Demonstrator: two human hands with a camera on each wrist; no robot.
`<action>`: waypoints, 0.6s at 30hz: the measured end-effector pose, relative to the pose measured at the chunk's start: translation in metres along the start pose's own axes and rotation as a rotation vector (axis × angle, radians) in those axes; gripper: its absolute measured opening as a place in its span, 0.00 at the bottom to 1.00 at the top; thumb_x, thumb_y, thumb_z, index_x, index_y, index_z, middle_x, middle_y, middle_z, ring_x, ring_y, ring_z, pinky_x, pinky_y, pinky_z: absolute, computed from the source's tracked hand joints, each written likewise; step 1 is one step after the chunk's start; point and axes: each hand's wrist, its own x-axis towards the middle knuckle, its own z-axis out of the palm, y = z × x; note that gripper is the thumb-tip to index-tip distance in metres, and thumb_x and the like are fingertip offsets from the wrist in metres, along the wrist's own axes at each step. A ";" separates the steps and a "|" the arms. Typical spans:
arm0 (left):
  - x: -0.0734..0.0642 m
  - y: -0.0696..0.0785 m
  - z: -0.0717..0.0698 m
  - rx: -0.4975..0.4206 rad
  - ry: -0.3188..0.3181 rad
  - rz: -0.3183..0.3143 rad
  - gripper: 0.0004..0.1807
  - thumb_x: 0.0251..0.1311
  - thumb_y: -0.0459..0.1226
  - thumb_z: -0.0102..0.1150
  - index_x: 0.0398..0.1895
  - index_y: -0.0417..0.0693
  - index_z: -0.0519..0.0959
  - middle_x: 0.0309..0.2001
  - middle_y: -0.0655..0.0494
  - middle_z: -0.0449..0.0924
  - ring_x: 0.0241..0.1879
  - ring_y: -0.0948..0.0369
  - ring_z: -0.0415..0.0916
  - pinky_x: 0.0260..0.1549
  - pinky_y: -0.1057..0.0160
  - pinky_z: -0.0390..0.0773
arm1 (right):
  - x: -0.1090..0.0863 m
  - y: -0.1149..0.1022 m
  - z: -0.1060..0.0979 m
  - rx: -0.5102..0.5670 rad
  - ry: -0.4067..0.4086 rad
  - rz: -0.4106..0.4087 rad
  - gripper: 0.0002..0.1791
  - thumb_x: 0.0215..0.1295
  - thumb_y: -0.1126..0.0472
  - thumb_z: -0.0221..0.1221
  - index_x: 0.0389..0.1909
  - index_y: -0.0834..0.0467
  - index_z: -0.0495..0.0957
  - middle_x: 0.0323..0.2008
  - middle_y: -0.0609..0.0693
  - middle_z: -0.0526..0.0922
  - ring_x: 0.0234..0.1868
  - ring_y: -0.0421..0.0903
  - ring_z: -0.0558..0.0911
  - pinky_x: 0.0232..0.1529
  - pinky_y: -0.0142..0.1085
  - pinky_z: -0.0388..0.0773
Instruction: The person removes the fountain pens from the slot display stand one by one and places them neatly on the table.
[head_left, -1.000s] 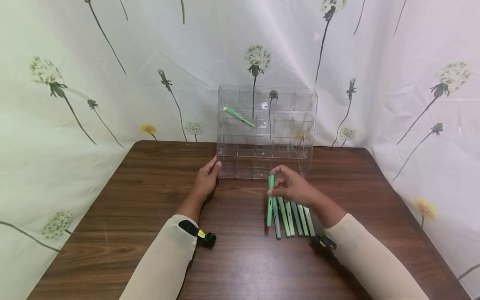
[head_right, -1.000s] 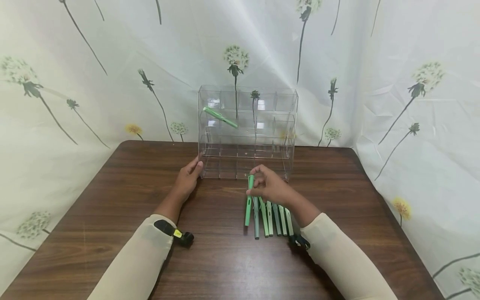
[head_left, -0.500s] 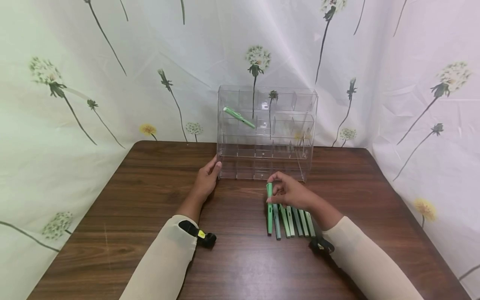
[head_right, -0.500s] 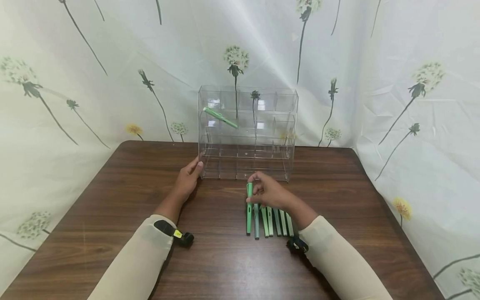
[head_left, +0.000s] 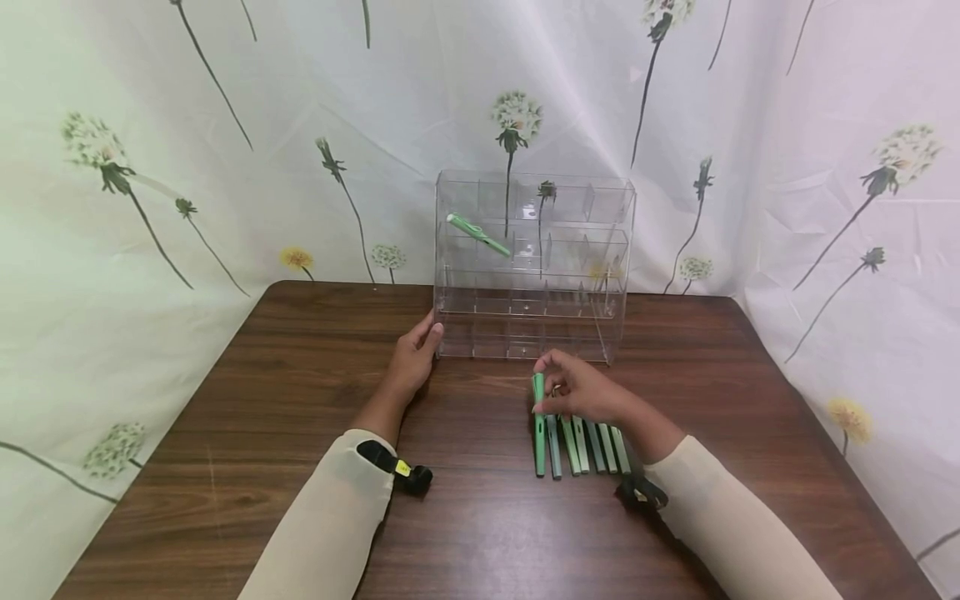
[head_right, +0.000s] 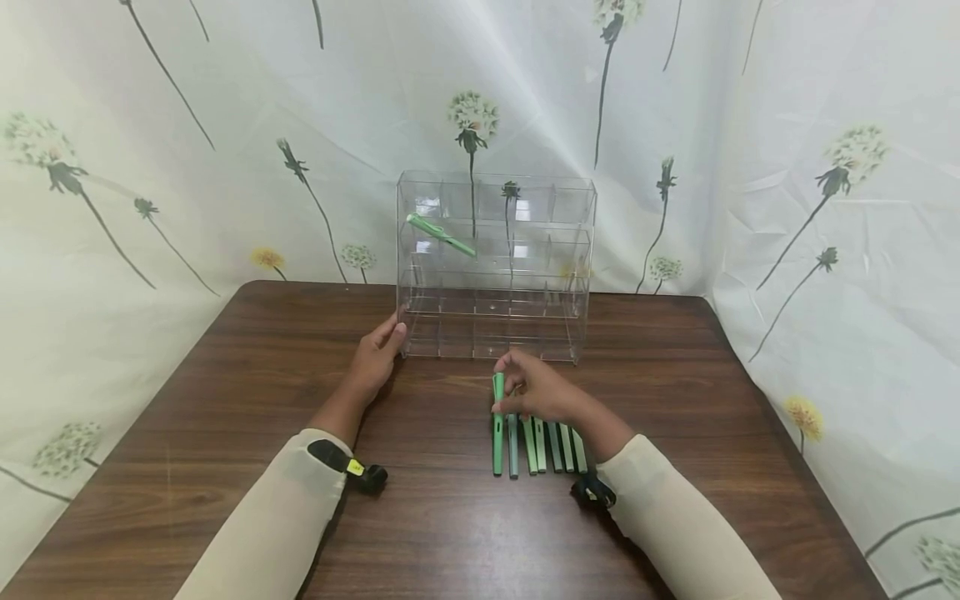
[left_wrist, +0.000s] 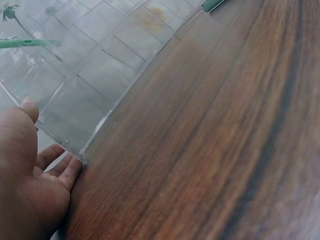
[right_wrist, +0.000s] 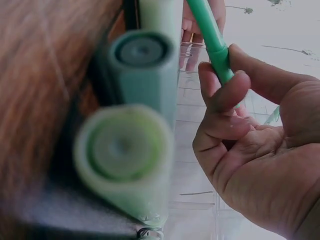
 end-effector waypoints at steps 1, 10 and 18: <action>0.000 0.000 0.000 0.002 0.000 0.000 0.34 0.87 0.55 0.47 0.89 0.61 0.59 0.88 0.52 0.57 0.88 0.50 0.53 0.88 0.46 0.54 | 0.000 0.000 0.000 -0.009 0.002 0.003 0.34 0.72 0.66 0.71 0.72 0.65 0.66 0.38 0.53 0.81 0.30 0.48 0.78 0.32 0.42 0.83; 0.001 -0.002 -0.001 0.001 -0.008 -0.004 0.34 0.86 0.56 0.46 0.89 0.61 0.58 0.88 0.51 0.57 0.88 0.49 0.54 0.88 0.46 0.55 | 0.001 0.003 0.003 -0.219 0.080 -0.018 0.31 0.71 0.61 0.74 0.71 0.64 0.76 0.50 0.56 0.83 0.44 0.48 0.82 0.45 0.43 0.84; 0.002 -0.003 -0.001 -0.016 -0.007 -0.003 0.33 0.87 0.54 0.47 0.89 0.61 0.58 0.88 0.51 0.57 0.88 0.49 0.54 0.88 0.46 0.55 | 0.000 0.004 0.005 -0.251 0.126 0.018 0.31 0.69 0.59 0.75 0.70 0.60 0.79 0.71 0.60 0.81 0.76 0.65 0.77 0.70 0.62 0.80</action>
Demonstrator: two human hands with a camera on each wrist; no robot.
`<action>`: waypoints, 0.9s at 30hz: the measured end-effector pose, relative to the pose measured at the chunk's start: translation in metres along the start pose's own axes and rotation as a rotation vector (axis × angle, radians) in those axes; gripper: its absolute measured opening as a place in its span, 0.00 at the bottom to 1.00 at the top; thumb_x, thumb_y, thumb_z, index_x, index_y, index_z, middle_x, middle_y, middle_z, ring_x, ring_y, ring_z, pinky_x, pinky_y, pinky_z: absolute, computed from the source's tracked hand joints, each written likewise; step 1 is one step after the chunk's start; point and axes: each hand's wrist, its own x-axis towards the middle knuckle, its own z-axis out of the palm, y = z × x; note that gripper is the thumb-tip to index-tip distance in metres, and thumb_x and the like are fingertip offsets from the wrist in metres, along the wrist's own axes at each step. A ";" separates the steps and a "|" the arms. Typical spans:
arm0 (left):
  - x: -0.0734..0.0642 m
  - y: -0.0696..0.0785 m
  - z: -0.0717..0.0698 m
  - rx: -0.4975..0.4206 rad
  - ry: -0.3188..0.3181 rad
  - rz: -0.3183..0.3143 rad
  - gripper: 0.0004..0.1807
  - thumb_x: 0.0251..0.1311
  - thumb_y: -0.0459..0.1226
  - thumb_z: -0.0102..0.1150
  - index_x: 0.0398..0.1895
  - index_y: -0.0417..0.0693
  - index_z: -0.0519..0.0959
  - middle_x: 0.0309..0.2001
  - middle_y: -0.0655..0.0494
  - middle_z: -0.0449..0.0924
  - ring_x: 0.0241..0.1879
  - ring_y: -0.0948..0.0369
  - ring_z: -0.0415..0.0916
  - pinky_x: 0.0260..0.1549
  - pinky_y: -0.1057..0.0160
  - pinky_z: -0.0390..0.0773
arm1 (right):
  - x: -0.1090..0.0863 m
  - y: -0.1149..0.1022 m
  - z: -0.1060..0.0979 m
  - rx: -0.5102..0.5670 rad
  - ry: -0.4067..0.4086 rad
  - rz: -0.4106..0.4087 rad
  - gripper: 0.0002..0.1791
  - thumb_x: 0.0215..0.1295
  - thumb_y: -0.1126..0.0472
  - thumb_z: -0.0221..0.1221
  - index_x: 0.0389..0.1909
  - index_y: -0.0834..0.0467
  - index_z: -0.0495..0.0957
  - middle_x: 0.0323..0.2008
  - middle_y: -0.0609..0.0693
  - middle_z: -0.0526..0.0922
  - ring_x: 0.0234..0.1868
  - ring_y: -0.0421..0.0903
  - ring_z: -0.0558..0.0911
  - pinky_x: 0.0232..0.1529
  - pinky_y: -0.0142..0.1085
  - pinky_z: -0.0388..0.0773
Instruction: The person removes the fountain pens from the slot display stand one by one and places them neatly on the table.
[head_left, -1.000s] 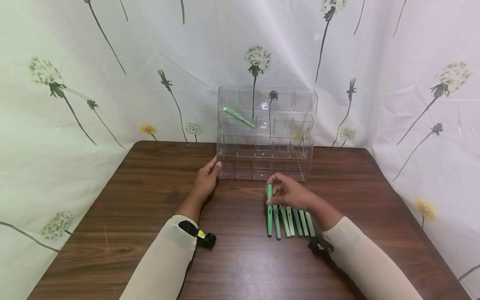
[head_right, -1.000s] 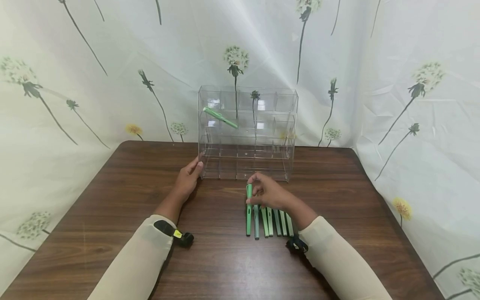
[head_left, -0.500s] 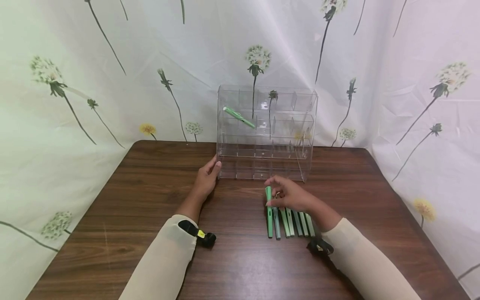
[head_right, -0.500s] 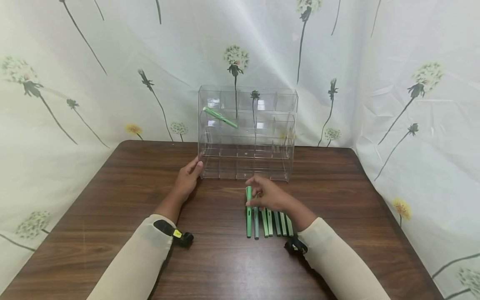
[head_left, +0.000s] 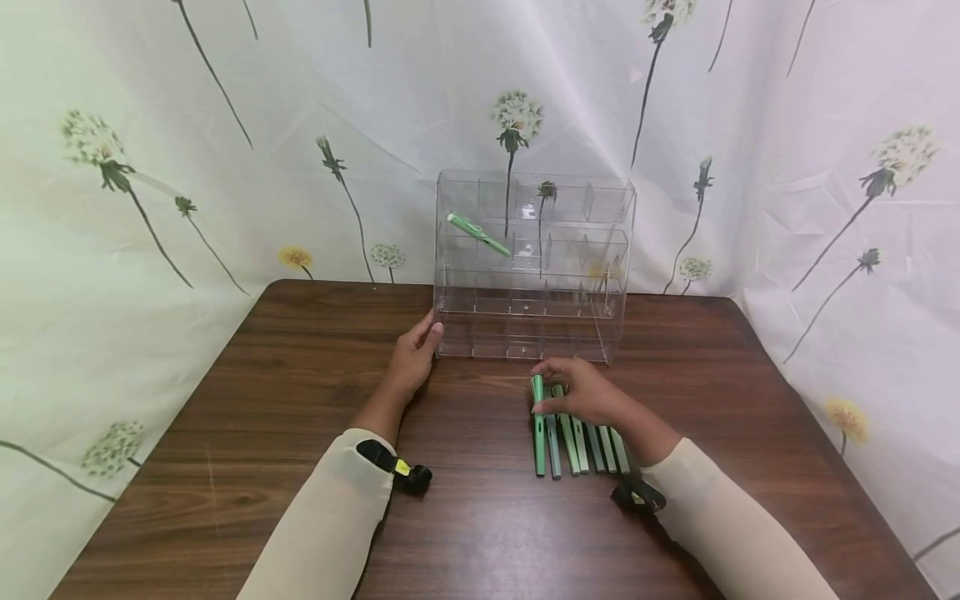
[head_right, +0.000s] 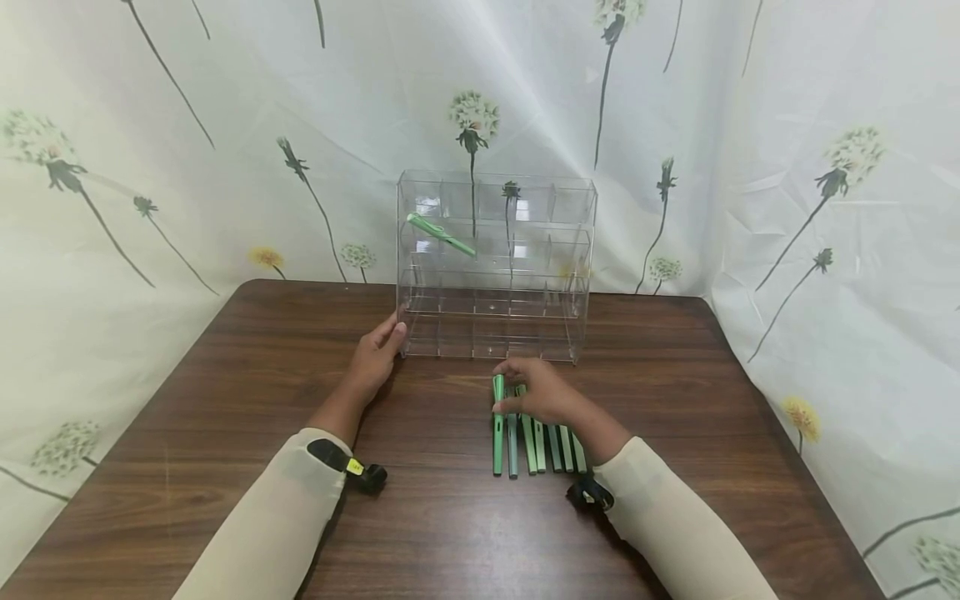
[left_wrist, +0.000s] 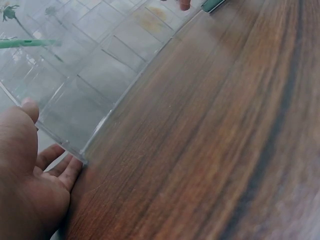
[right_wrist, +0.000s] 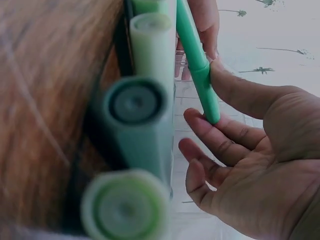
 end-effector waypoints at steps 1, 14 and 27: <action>0.000 0.000 0.000 -0.002 0.000 0.001 0.33 0.87 0.54 0.47 0.89 0.61 0.58 0.88 0.51 0.57 0.88 0.49 0.54 0.87 0.46 0.55 | 0.000 0.000 0.000 0.001 0.001 -0.004 0.31 0.69 0.60 0.75 0.71 0.60 0.78 0.72 0.61 0.80 0.76 0.66 0.76 0.71 0.63 0.79; 0.000 0.002 0.001 0.003 0.003 0.001 0.34 0.86 0.55 0.47 0.89 0.61 0.59 0.88 0.51 0.57 0.88 0.50 0.53 0.88 0.46 0.55 | 0.005 0.009 0.001 -0.053 0.014 -0.052 0.29 0.70 0.58 0.75 0.68 0.61 0.81 0.66 0.61 0.85 0.70 0.64 0.82 0.68 0.63 0.81; 0.000 0.001 0.001 -0.003 0.002 0.002 0.33 0.87 0.53 0.47 0.89 0.60 0.59 0.87 0.51 0.58 0.88 0.49 0.54 0.88 0.46 0.55 | 0.008 0.017 0.004 -0.031 -0.005 -0.063 0.28 0.70 0.58 0.75 0.67 0.60 0.81 0.66 0.61 0.85 0.71 0.64 0.81 0.68 0.61 0.82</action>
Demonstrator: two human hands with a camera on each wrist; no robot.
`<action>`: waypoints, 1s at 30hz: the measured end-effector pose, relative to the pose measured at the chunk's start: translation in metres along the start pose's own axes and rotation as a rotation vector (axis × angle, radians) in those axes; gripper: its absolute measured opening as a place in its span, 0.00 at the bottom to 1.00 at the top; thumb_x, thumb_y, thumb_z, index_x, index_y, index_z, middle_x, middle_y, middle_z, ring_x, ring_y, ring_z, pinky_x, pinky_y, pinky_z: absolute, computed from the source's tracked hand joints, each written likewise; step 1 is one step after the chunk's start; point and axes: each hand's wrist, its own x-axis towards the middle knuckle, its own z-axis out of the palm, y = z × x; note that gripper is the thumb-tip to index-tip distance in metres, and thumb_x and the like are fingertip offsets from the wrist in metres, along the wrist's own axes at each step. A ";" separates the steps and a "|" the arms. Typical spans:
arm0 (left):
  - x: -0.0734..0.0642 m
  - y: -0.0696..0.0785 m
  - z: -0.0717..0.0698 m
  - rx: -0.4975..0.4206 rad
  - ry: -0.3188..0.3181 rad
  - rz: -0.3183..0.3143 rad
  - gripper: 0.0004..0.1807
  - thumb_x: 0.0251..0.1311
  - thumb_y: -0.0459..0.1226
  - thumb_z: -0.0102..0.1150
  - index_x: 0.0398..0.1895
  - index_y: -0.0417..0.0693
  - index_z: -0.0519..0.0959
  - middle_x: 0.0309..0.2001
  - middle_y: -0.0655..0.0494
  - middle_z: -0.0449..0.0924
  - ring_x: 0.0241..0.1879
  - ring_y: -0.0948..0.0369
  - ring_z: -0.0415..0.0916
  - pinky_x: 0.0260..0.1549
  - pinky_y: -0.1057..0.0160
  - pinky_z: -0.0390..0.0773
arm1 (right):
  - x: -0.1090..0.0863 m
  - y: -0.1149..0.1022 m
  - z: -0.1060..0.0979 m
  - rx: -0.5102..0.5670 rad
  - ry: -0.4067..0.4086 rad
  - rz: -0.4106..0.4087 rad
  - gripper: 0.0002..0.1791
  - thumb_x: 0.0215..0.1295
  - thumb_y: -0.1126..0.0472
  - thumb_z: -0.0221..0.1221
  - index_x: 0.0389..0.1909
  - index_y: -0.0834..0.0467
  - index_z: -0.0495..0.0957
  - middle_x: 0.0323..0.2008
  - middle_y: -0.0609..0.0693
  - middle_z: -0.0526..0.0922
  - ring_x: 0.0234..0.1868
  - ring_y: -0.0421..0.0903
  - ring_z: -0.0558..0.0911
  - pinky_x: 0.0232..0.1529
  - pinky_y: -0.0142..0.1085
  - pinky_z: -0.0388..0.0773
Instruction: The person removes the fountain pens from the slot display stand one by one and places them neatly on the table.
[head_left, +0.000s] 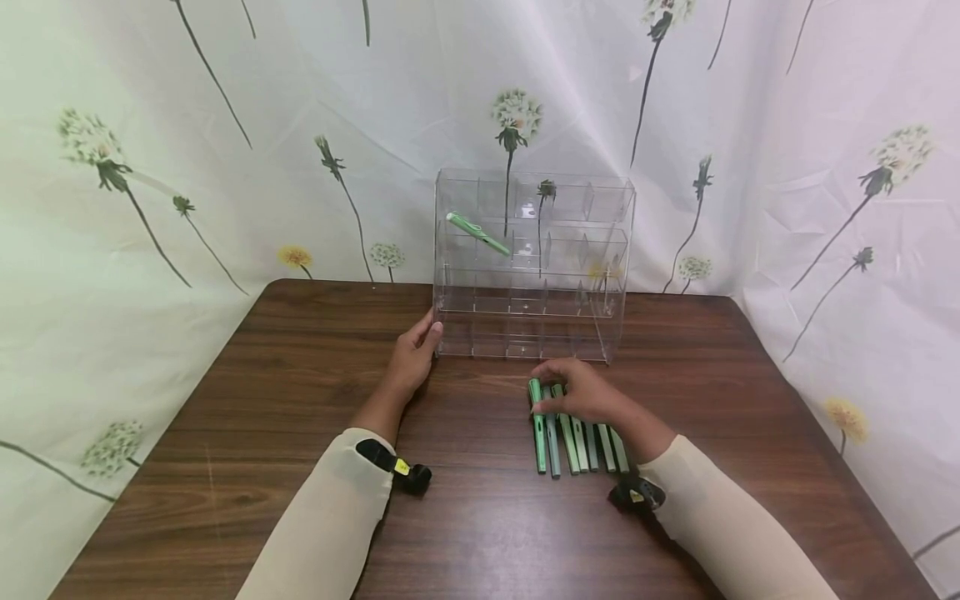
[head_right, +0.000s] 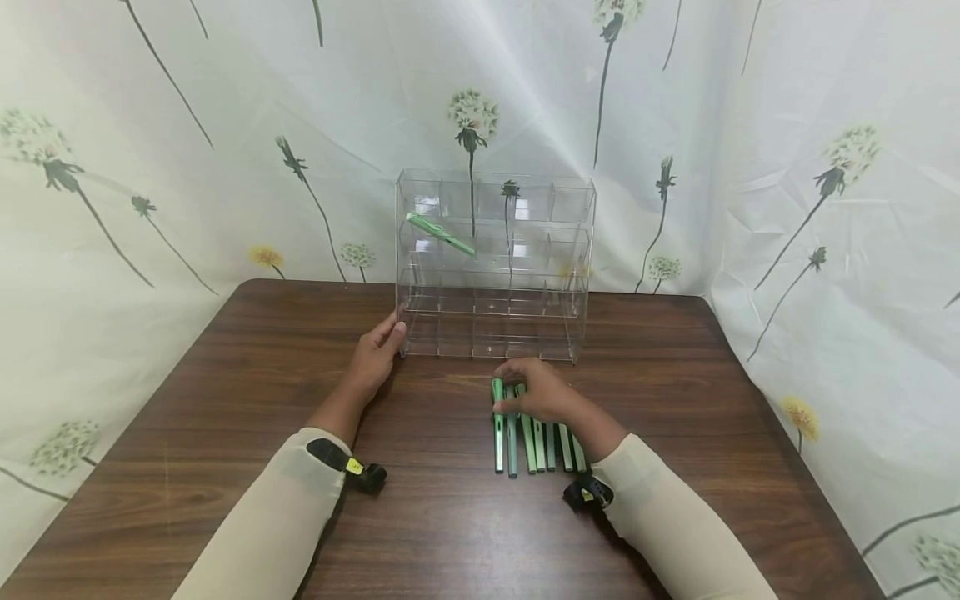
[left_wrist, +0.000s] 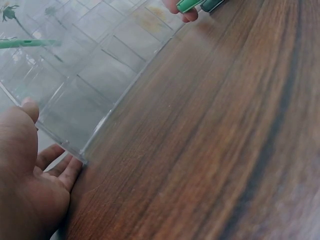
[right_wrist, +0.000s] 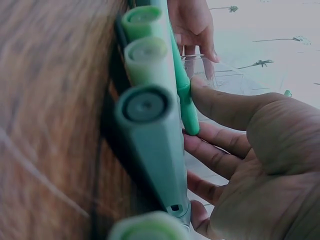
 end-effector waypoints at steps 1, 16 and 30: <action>0.000 0.000 0.000 0.002 0.000 0.000 0.33 0.87 0.53 0.47 0.89 0.60 0.59 0.87 0.51 0.58 0.88 0.49 0.54 0.88 0.46 0.55 | 0.000 0.000 0.000 0.000 0.000 0.000 0.27 0.70 0.58 0.75 0.66 0.61 0.81 0.66 0.60 0.85 0.71 0.63 0.81 0.68 0.61 0.82; 0.000 0.003 -0.001 0.010 0.009 -0.001 0.33 0.87 0.53 0.48 0.88 0.59 0.60 0.87 0.50 0.58 0.88 0.49 0.55 0.87 0.47 0.56 | -0.002 -0.010 0.001 -0.107 0.033 0.029 0.28 0.65 0.57 0.78 0.64 0.57 0.83 0.62 0.55 0.87 0.69 0.62 0.83 0.76 0.86 0.35; -0.001 0.002 0.000 0.007 0.009 -0.007 0.32 0.87 0.53 0.48 0.88 0.61 0.60 0.87 0.51 0.58 0.88 0.49 0.53 0.88 0.46 0.55 | -0.001 -0.018 -0.005 -0.008 0.004 -0.026 0.32 0.70 0.60 0.74 0.70 0.67 0.77 0.69 0.64 0.83 0.72 0.65 0.81 0.70 0.60 0.82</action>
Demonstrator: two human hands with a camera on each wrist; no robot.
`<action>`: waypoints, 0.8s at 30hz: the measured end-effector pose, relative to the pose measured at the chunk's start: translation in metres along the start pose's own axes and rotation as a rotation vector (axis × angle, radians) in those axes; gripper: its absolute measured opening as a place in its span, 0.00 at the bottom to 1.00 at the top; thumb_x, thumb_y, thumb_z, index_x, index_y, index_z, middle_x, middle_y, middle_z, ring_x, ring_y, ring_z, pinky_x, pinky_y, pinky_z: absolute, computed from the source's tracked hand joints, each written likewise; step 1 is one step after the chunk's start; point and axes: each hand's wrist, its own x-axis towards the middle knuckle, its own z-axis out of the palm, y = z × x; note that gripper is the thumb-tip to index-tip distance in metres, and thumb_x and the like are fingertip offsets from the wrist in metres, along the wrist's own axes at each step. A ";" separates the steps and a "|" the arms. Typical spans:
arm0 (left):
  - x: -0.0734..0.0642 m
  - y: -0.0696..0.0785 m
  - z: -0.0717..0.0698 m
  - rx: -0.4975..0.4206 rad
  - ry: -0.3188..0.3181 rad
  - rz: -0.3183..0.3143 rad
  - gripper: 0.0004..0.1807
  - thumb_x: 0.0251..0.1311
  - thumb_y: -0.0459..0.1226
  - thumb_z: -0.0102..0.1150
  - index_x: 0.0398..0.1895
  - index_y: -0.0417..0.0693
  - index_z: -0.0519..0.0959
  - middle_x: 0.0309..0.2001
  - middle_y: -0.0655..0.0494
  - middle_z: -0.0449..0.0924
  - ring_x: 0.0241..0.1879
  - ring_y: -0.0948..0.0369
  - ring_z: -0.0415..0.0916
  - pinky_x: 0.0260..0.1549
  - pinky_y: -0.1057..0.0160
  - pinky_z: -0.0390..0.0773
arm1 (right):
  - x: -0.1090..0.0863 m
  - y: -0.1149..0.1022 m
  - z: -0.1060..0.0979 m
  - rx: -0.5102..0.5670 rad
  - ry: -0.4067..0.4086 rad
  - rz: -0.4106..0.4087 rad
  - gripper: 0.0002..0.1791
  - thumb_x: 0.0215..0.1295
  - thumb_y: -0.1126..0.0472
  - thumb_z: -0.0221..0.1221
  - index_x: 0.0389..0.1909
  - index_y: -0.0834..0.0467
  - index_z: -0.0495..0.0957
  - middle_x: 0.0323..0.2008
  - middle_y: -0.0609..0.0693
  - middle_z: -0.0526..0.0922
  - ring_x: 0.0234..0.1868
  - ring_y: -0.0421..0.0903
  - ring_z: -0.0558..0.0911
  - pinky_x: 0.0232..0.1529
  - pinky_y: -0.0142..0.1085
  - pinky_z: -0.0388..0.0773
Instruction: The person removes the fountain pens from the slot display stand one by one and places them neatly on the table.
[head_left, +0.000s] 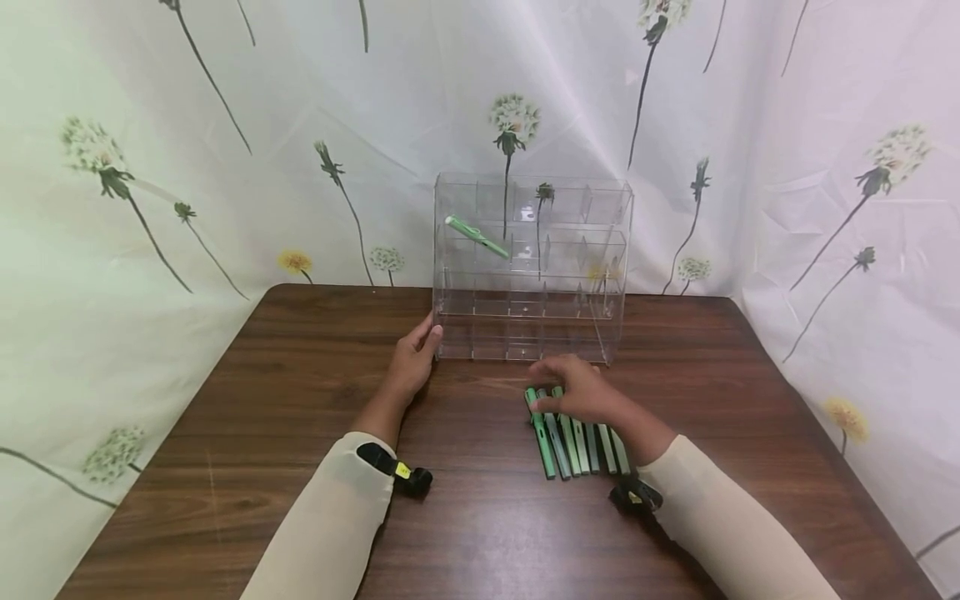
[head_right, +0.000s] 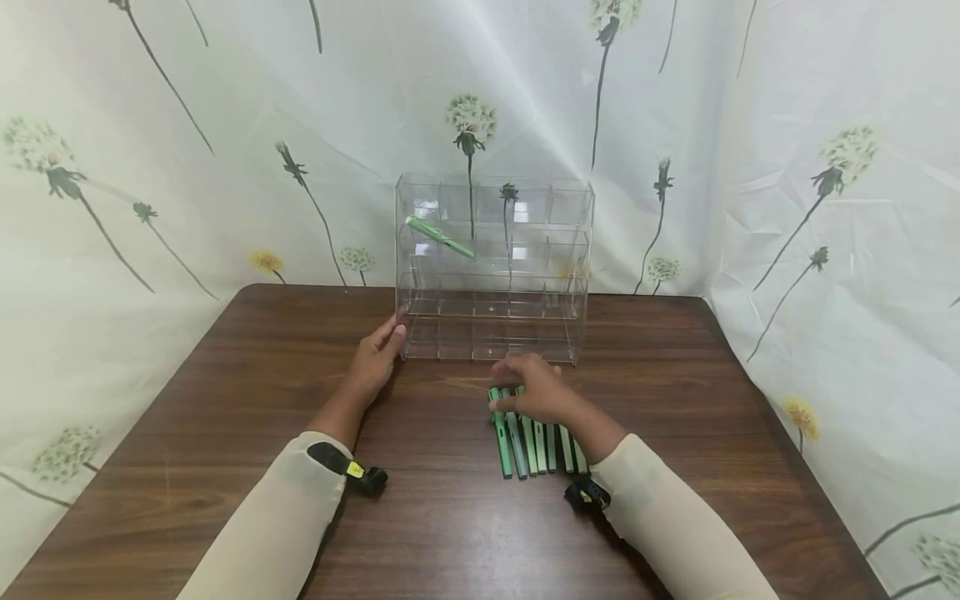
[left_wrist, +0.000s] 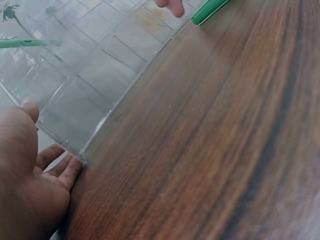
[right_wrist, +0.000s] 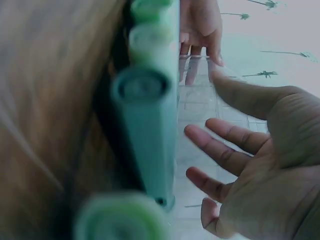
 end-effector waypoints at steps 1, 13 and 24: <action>0.000 0.000 0.000 -0.001 -0.001 0.002 0.32 0.87 0.53 0.48 0.88 0.61 0.60 0.87 0.51 0.58 0.88 0.49 0.53 0.88 0.46 0.55 | 0.001 -0.002 -0.001 0.018 -0.004 0.007 0.33 0.70 0.60 0.74 0.71 0.67 0.76 0.70 0.65 0.82 0.72 0.65 0.81 0.70 0.60 0.81; 0.000 -0.002 0.002 0.023 -0.002 -0.003 0.33 0.87 0.54 0.48 0.88 0.62 0.59 0.87 0.51 0.58 0.88 0.49 0.53 0.88 0.46 0.55 | 0.011 -0.039 -0.034 -0.039 0.064 -0.004 0.28 0.69 0.57 0.75 0.66 0.61 0.82 0.64 0.58 0.86 0.71 0.63 0.80 0.74 0.63 0.76; 0.000 -0.002 0.000 0.011 0.016 0.003 0.33 0.87 0.51 0.48 0.88 0.57 0.59 0.87 0.49 0.58 0.87 0.48 0.55 0.88 0.46 0.55 | 0.042 -0.087 -0.082 -0.087 0.097 -0.080 0.22 0.75 0.57 0.71 0.64 0.62 0.83 0.59 0.60 0.87 0.64 0.56 0.84 0.68 0.54 0.83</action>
